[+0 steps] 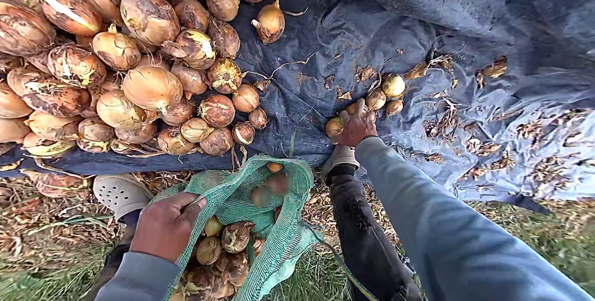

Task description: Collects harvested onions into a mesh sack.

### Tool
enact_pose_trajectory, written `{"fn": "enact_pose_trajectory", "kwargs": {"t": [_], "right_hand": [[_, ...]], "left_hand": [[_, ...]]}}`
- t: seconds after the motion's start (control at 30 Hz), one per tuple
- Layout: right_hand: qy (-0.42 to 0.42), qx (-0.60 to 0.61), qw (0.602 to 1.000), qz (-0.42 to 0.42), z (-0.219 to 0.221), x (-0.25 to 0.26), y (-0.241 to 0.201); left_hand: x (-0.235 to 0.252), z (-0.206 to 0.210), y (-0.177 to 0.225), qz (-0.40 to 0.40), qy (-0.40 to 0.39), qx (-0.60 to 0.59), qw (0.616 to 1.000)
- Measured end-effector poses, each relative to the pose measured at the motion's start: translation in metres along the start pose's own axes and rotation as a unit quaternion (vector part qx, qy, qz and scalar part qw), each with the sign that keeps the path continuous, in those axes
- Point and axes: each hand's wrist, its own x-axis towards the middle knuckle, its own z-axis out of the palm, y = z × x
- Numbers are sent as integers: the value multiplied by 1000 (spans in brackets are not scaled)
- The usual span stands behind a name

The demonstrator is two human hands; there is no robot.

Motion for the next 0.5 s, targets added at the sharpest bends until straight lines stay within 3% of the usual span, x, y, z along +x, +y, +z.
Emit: {"fn": "enact_pose_trajectory", "kwargs": {"t": [0.2, 0.37, 0.5], "right_hand": [[60, 150, 984, -81, -2, 3, 47], [2, -27, 999, -34, 7, -10, 7], [8, -81, 996, -22, 12, 2, -6]], "left_hand": [[0, -5, -2, -2, 9, 1, 1000], [-2, -4, 8, -9, -9, -2, 1000], [-2, -10, 4, -5, 9, -4, 1000]]}}
